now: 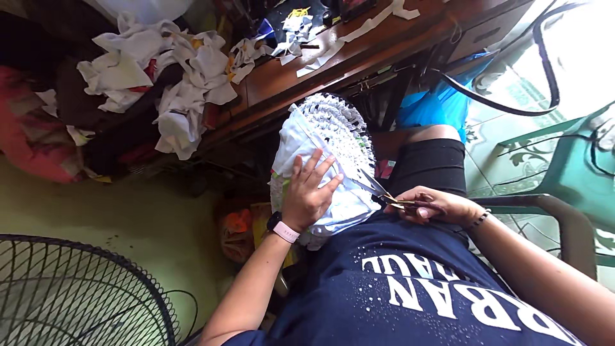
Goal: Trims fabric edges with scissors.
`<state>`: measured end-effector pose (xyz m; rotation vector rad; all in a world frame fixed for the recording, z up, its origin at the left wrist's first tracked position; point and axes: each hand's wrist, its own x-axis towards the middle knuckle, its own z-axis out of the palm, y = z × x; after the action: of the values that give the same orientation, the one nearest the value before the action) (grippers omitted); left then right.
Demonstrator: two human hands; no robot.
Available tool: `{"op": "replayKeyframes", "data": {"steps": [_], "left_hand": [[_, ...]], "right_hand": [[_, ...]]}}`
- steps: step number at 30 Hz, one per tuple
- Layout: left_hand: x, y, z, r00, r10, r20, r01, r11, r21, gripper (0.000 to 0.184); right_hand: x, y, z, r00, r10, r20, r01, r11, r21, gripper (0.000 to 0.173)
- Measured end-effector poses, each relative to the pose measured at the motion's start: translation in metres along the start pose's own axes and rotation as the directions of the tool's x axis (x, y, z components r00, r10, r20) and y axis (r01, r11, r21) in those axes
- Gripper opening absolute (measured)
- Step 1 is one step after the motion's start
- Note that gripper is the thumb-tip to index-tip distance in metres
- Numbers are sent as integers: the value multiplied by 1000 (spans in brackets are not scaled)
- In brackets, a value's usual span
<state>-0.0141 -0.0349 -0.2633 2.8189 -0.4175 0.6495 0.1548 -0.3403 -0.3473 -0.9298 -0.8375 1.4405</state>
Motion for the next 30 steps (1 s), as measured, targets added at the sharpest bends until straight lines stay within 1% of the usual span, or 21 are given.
{"op": "replayKeyframes", "data": {"steps": [9,14,18,22,25,30], "left_hand": [[0,-2,0,1000,16,5,-16,1000,-8,31],[0,-2,0,1000,15,5,-15,1000,-9,31],[0,-2,0,1000,13,6,-13,1000,-9,31],[-1,-3,1,1000,15,1,-15,1000,-10,31],[0,-2,0,1000,12,2,-12,1000,-6,31],[0,-2,1,1000,11,-6,-11,1000,-3,31]], "right_hand": [[-3,6,-1,1000,-16,14,15,999,34,56],[-2,8,0,1000,-25,19,24,999,39,54],[-5,6,-2,1000,-1,21,1,1000,2,54],[-9,2,-3,999,41,7,-41,996,-75,58],[-9,0,0,999,48,-15,-50,994,-94,58],[-4,2,1,998,24,-59,-27,998,-54,56]]}}
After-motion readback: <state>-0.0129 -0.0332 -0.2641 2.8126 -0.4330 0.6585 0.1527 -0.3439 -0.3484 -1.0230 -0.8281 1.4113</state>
